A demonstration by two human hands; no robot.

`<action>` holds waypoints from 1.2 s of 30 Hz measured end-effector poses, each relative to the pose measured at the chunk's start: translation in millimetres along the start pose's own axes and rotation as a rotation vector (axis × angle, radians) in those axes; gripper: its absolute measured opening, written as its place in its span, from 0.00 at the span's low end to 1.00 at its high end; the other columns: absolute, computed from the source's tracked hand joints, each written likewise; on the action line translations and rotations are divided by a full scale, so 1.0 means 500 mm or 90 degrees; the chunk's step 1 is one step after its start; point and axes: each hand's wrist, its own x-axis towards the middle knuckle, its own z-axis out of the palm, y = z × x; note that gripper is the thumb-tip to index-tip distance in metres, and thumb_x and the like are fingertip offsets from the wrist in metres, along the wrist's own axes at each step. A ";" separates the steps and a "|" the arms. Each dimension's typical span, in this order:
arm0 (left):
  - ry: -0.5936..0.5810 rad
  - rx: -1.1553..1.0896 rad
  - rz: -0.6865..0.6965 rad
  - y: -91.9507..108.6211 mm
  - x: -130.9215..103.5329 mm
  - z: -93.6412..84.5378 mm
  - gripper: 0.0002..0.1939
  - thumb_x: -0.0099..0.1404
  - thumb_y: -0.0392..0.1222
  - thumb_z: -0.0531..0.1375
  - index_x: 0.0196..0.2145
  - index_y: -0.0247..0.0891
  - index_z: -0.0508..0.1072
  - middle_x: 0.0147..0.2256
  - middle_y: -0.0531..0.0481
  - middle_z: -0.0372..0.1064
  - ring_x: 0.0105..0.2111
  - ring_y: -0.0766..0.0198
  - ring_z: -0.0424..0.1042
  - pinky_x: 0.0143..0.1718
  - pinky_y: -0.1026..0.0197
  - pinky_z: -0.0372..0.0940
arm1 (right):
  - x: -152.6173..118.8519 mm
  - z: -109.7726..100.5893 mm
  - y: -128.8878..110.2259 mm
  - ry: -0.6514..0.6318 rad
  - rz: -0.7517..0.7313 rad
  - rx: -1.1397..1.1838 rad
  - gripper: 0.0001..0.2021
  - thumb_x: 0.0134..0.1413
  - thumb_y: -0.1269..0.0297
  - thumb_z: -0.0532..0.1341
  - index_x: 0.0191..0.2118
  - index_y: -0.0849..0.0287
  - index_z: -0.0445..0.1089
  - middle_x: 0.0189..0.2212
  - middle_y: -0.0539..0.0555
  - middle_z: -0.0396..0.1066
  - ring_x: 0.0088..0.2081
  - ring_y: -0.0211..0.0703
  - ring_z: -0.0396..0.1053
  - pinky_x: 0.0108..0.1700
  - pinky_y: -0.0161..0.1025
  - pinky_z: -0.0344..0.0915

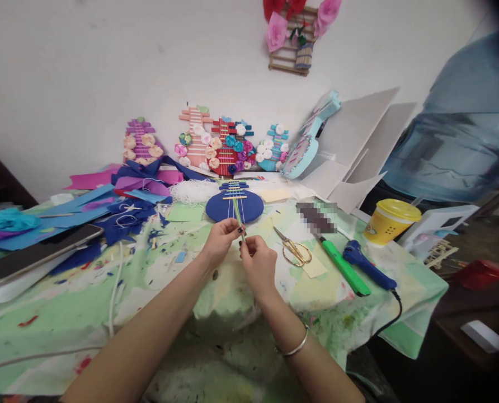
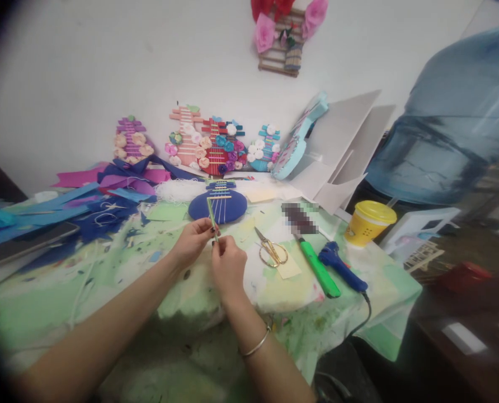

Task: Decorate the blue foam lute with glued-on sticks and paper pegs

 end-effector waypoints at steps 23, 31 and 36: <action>0.084 -0.248 -0.016 0.015 0.013 -0.017 0.08 0.45 0.30 0.65 0.24 0.35 0.71 0.27 0.54 0.68 0.28 0.70 0.67 0.35 0.64 0.61 | -0.002 0.007 0.012 -0.123 0.041 -0.009 0.05 0.44 0.73 0.55 0.25 0.56 0.62 0.19 0.48 0.71 0.23 0.39 0.69 0.29 0.33 0.60; 0.090 -0.263 -0.019 0.019 0.015 -0.027 0.09 0.42 0.29 0.66 0.24 0.34 0.71 0.26 0.53 0.69 0.27 0.69 0.68 0.34 0.63 0.62 | -0.002 0.003 0.006 -0.133 0.027 -0.007 0.05 0.45 0.73 0.55 0.25 0.55 0.62 0.19 0.47 0.71 0.24 0.39 0.69 0.29 0.32 0.59; 0.151 -0.268 -0.006 0.024 0.022 -0.036 0.08 0.45 0.33 0.67 0.25 0.34 0.73 0.25 0.52 0.69 0.27 0.69 0.68 0.30 0.64 0.62 | -0.004 0.005 0.007 -0.140 0.039 -0.038 0.06 0.43 0.74 0.56 0.23 0.55 0.64 0.19 0.48 0.71 0.24 0.40 0.69 0.29 0.33 0.60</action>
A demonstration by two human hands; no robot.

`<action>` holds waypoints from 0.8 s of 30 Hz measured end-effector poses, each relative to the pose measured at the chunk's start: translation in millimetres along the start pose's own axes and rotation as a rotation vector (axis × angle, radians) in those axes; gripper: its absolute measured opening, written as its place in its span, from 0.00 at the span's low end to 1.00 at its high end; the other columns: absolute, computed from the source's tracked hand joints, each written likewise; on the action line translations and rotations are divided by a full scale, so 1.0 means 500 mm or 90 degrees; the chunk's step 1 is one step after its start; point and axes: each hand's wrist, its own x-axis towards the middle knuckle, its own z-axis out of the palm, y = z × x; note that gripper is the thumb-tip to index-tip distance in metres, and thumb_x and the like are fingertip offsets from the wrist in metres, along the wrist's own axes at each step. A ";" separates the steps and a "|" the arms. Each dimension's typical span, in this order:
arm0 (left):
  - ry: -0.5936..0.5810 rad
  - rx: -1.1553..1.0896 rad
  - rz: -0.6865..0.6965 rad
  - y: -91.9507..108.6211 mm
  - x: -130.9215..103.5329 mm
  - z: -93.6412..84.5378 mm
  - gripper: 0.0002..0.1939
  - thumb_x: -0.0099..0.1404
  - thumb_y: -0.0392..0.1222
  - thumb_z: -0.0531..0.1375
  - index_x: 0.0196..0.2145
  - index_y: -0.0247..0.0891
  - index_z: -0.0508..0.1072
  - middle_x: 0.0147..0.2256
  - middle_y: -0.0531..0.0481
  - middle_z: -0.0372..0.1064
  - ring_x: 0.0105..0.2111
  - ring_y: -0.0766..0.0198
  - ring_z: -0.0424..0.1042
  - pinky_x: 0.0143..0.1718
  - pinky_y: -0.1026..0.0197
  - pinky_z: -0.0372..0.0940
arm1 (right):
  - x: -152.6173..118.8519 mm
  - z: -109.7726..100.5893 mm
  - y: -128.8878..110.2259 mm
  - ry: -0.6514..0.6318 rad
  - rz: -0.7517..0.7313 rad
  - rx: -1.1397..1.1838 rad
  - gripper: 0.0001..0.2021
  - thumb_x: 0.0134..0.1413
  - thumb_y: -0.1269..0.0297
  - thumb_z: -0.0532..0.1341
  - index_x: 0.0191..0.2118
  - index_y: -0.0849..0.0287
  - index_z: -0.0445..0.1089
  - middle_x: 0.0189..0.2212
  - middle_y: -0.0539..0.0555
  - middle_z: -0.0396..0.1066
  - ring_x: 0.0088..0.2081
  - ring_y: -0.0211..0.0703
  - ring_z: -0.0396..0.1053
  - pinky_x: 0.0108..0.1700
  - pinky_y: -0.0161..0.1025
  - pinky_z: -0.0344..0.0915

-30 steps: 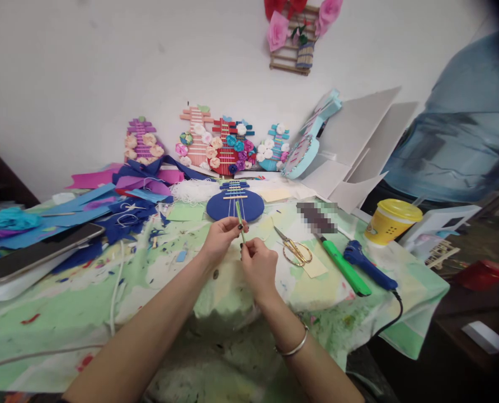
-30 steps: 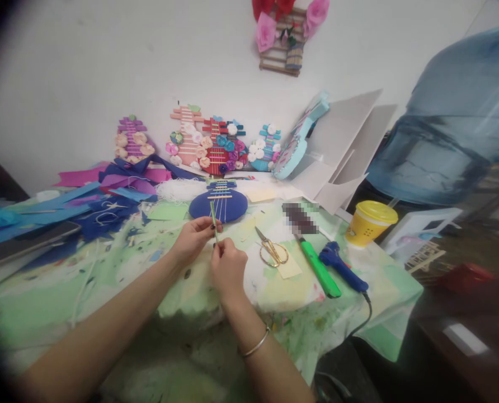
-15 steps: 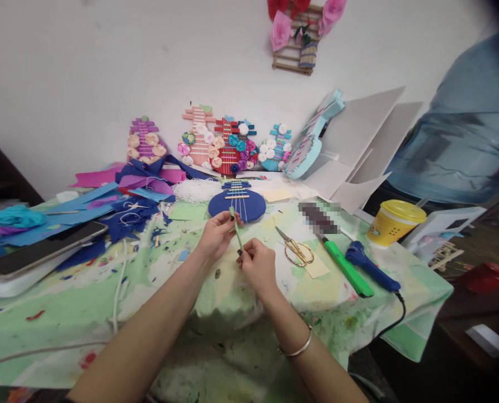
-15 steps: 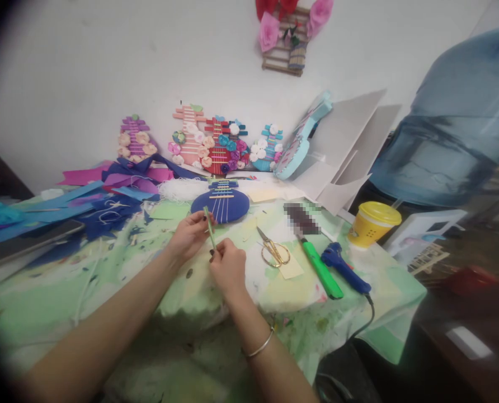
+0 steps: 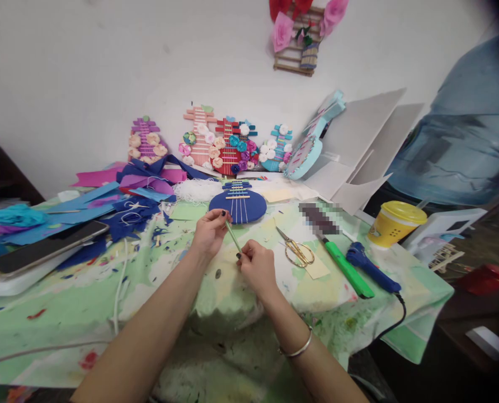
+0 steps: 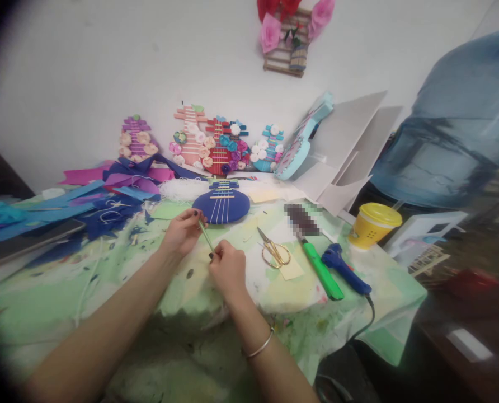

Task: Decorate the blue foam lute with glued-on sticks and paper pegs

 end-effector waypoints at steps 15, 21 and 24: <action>-0.136 0.371 -0.054 -0.011 -0.024 0.008 0.15 0.43 0.42 0.68 0.30 0.31 0.76 0.25 0.45 0.73 0.27 0.63 0.70 0.31 0.61 0.63 | 0.012 -0.001 0.010 0.104 0.062 0.214 0.03 0.46 0.67 0.58 0.28 0.58 0.69 0.23 0.50 0.74 0.24 0.39 0.72 0.32 0.35 0.66; -0.147 0.423 -0.034 -0.010 -0.025 0.009 0.10 0.42 0.38 0.68 0.26 0.33 0.77 0.23 0.47 0.74 0.24 0.64 0.69 0.29 0.62 0.63 | 0.018 -0.005 0.018 0.084 0.063 0.122 0.06 0.45 0.65 0.59 0.26 0.56 0.74 0.19 0.49 0.73 0.22 0.40 0.70 0.29 0.34 0.64; -0.154 0.445 -0.016 -0.012 -0.024 0.008 0.08 0.42 0.36 0.68 0.24 0.33 0.77 0.23 0.47 0.74 0.23 0.63 0.70 0.30 0.61 0.64 | 0.019 -0.008 0.018 0.074 0.050 0.079 0.08 0.45 0.65 0.59 0.23 0.56 0.75 0.16 0.49 0.71 0.20 0.38 0.67 0.26 0.33 0.61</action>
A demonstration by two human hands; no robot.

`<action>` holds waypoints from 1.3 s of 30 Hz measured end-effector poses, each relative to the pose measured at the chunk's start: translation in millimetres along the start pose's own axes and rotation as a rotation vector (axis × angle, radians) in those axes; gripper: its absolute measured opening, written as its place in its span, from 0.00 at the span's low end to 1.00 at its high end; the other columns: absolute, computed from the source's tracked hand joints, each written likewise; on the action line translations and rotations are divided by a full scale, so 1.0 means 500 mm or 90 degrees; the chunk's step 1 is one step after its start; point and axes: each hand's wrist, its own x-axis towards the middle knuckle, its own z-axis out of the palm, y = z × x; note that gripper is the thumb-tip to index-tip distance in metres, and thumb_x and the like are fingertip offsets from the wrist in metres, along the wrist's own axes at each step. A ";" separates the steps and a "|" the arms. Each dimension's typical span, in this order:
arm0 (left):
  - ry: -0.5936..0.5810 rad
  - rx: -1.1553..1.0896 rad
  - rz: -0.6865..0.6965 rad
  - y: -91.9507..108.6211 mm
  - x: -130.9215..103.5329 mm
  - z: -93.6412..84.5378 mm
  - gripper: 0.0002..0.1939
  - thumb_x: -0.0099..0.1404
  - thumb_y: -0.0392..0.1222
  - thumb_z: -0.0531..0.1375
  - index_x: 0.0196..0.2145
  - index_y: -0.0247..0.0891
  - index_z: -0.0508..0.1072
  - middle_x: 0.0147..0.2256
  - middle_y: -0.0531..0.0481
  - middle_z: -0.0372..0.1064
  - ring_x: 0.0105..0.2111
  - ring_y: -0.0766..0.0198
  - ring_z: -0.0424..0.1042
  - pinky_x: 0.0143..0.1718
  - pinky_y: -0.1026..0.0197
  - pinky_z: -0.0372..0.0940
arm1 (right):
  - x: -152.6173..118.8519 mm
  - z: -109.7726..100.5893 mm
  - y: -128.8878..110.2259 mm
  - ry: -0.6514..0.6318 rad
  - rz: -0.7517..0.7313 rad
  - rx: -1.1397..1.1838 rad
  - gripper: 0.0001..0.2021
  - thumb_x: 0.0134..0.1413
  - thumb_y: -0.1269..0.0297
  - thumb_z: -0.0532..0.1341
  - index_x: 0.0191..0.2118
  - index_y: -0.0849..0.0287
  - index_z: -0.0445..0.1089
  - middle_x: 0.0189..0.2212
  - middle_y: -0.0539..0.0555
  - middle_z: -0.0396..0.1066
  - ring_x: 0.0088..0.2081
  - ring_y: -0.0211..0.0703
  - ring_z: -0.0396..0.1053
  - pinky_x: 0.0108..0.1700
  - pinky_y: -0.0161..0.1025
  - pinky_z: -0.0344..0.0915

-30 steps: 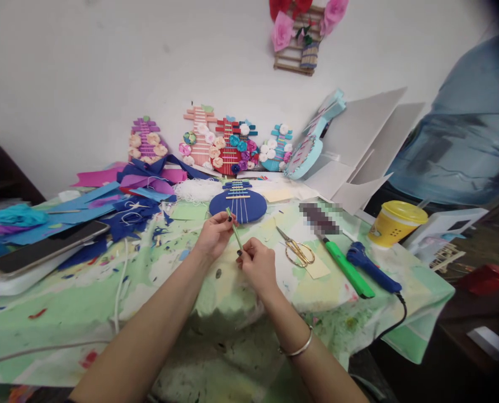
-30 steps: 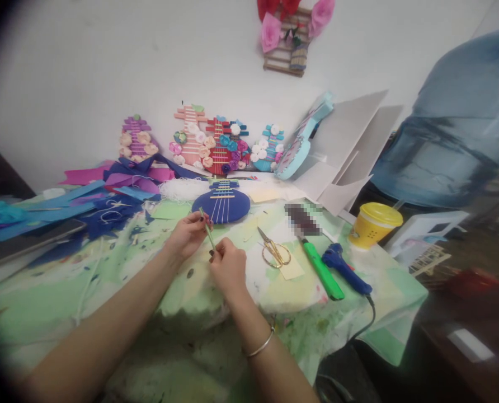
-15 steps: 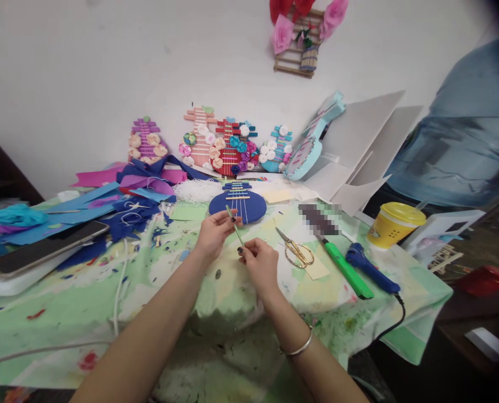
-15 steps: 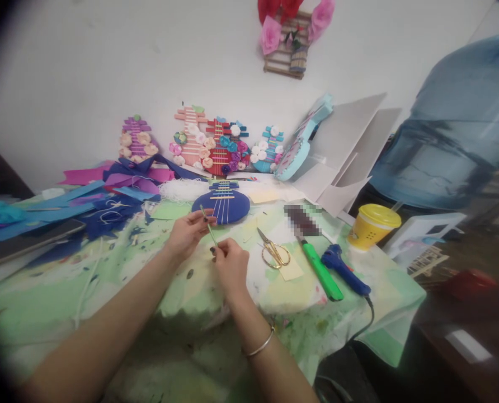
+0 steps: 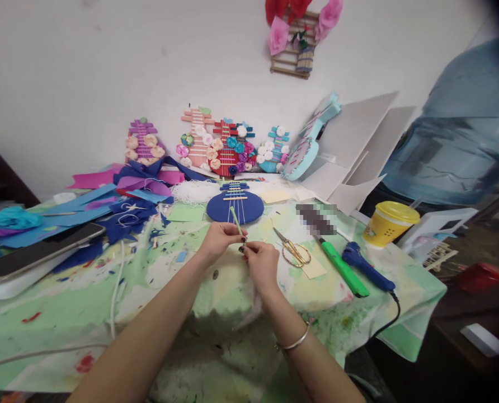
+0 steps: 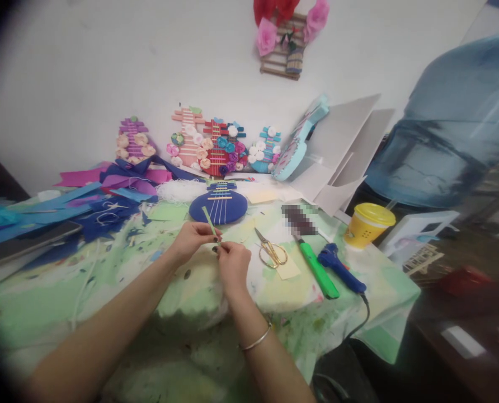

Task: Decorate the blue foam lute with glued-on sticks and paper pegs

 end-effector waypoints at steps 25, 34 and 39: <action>0.027 0.016 0.032 -0.013 -0.002 0.022 0.11 0.40 0.36 0.66 0.14 0.33 0.65 0.21 0.49 0.69 0.23 0.66 0.67 0.25 0.64 0.62 | 0.002 0.001 -0.018 0.004 0.055 -0.146 0.08 0.40 0.73 0.58 0.18 0.58 0.70 0.18 0.52 0.72 0.23 0.39 0.66 0.29 0.34 0.56; -0.053 0.028 0.024 -0.009 -0.001 0.019 0.07 0.44 0.38 0.64 0.22 0.32 0.73 0.24 0.49 0.71 0.23 0.67 0.67 0.27 0.64 0.63 | 0.009 0.005 0.001 0.002 0.123 0.118 0.08 0.43 0.67 0.57 0.20 0.58 0.71 0.15 0.49 0.70 0.18 0.38 0.67 0.24 0.33 0.61; 0.035 0.114 0.039 -0.014 0.003 0.012 0.06 0.43 0.37 0.65 0.18 0.33 0.72 0.21 0.49 0.71 0.24 0.65 0.68 0.26 0.65 0.61 | 0.005 0.004 0.005 -0.018 0.064 0.088 0.07 0.41 0.70 0.58 0.28 0.58 0.73 0.23 0.52 0.74 0.26 0.41 0.71 0.31 0.36 0.66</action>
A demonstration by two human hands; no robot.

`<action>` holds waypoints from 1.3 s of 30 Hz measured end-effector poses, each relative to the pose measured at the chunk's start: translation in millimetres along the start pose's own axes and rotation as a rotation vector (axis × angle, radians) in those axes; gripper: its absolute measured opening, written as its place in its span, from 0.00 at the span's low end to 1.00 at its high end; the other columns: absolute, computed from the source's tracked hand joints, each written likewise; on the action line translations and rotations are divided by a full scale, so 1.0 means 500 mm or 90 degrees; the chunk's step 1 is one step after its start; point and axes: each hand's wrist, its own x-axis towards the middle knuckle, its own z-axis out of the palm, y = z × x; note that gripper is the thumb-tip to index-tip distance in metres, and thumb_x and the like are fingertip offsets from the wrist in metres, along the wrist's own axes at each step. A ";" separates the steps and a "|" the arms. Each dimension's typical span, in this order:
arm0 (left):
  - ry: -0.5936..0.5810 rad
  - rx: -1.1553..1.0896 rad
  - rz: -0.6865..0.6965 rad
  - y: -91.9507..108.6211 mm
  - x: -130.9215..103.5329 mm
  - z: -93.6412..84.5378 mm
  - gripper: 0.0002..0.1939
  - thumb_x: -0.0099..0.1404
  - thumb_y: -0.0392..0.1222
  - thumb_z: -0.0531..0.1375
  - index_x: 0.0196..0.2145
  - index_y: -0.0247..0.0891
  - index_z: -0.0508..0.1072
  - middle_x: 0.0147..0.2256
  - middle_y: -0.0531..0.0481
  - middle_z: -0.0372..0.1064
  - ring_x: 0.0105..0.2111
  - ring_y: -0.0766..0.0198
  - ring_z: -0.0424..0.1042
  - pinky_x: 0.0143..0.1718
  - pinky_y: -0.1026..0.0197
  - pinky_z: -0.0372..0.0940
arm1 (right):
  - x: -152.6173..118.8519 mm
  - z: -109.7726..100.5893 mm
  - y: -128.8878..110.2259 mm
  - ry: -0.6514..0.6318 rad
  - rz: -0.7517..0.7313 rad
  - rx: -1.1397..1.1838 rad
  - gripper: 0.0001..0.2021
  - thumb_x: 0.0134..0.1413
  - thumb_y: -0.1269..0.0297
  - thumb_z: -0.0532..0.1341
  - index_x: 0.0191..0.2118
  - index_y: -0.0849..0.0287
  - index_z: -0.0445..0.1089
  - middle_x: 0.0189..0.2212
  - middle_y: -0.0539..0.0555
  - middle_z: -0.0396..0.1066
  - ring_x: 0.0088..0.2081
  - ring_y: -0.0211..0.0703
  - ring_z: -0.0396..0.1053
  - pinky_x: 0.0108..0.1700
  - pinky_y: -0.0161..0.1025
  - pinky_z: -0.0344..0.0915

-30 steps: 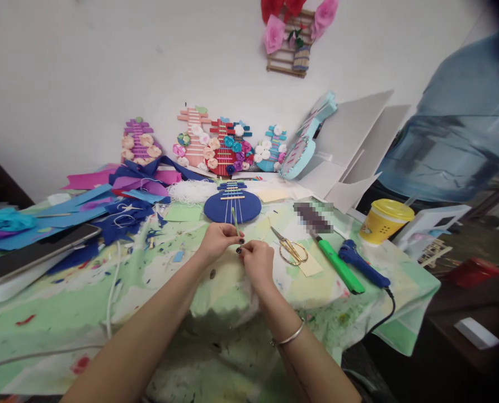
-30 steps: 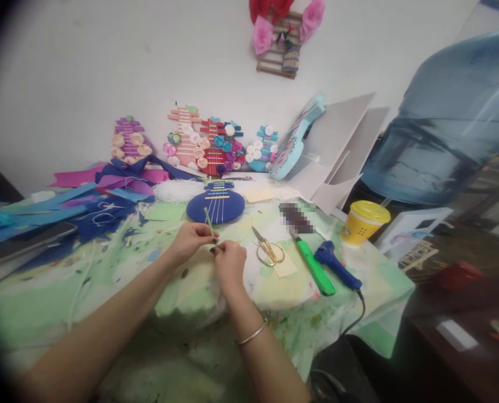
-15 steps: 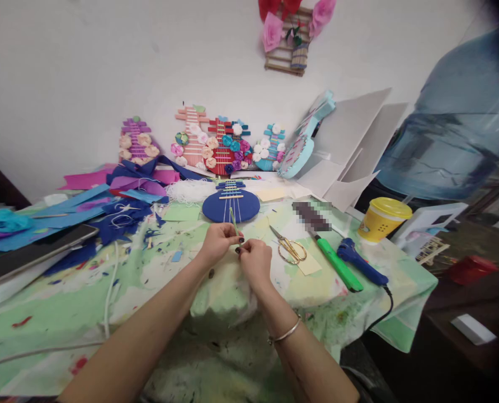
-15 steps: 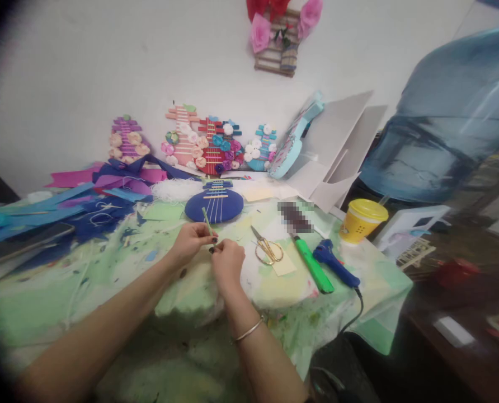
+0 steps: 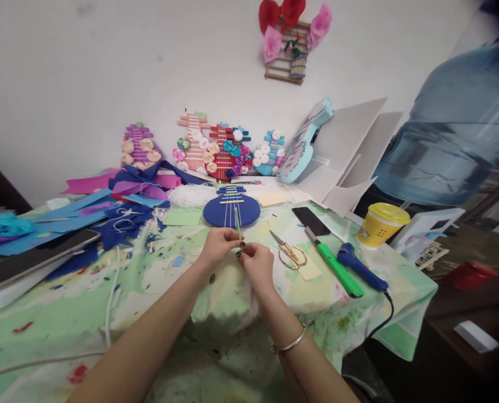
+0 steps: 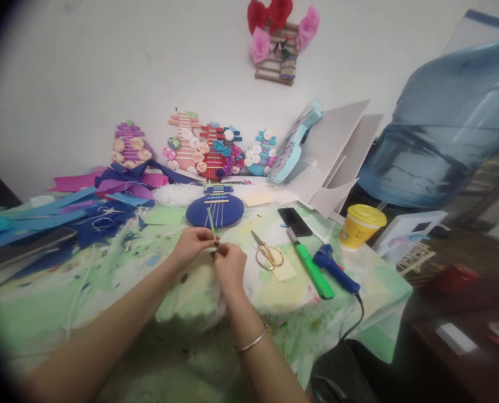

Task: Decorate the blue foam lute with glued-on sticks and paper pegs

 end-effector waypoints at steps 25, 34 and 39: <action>-0.035 0.117 -0.005 -0.025 -0.003 0.018 0.05 0.43 0.34 0.60 0.21 0.31 0.75 0.20 0.53 0.71 0.22 0.66 0.65 0.24 0.67 0.58 | 0.089 -0.011 -0.013 -0.067 -0.148 -0.081 0.06 0.34 0.75 0.53 0.19 0.57 0.55 0.17 0.45 0.59 0.22 0.36 0.58 0.25 0.33 0.52; 0.012 0.087 0.014 -0.011 -0.016 0.031 0.02 0.42 0.32 0.58 0.16 0.33 0.71 0.16 0.56 0.65 0.20 0.68 0.63 0.23 0.67 0.56 | 0.086 -0.004 -0.014 -0.031 -0.135 -0.087 0.07 0.29 0.77 0.50 0.17 0.56 0.53 0.15 0.44 0.56 0.21 0.36 0.54 0.24 0.33 0.49; 0.015 0.029 -0.022 -0.016 -0.010 0.034 0.03 0.41 0.32 0.59 0.19 0.32 0.72 0.18 0.54 0.69 0.21 0.67 0.65 0.24 0.65 0.58 | 0.091 -0.010 -0.011 -0.053 -0.146 -0.047 0.05 0.34 0.75 0.54 0.20 0.57 0.61 0.18 0.46 0.62 0.23 0.37 0.59 0.26 0.33 0.55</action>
